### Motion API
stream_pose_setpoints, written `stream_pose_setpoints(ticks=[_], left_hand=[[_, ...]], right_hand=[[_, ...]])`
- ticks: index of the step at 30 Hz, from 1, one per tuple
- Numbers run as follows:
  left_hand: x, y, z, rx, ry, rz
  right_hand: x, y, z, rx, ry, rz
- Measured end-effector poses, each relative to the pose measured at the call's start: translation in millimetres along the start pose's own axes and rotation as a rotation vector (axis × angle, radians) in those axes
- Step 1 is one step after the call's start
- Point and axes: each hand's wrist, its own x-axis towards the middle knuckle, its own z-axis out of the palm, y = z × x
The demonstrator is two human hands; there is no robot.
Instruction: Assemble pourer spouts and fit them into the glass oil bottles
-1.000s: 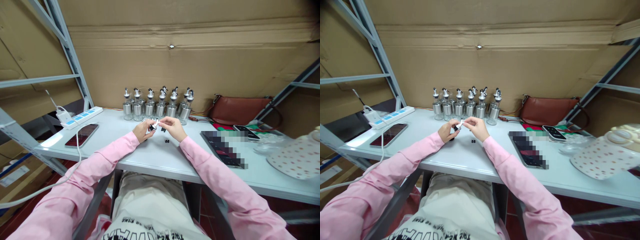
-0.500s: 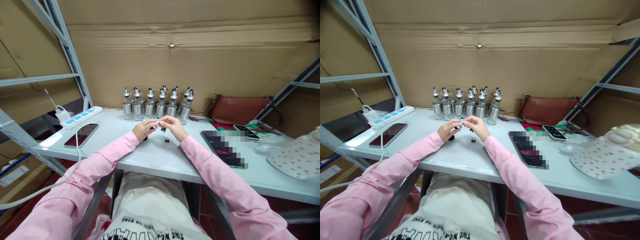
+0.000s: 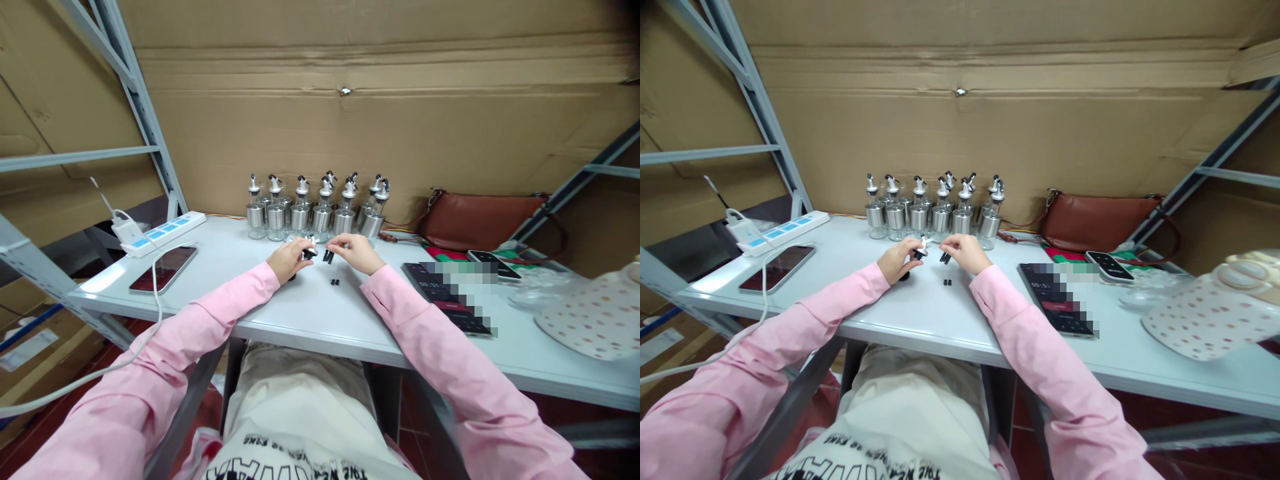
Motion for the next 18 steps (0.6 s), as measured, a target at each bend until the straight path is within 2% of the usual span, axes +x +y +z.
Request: stream_pose_setpoints(ticks=[3,5,7,13,18], left_hand=[[-1.0,-0.6,1.9,0.048,0.013,-0.037],[-1.2,0.6,1.7,0.082,0.025,-0.050],[-1.1,2.1,1.0,0.102,0.040,-0.044],[-1.2,1.5,0.6,0.116,0.023,-0.035],[-1.3,1.2,0.5,0.135,0.058,0.013]], right_hand=[[0.0,9.1,-1.3,-0.293,-0.175,-0.016],[-0.3,11.5,-2.3,-0.337,-0.296,-0.008],[-0.6,11.6,-3.7,-0.345,-0.347,0.010],[-1.6,12.2,-7.7,-0.421,-0.343,0.095],[-4.1,10.6,-5.9,-0.565,-0.247,0.304]])
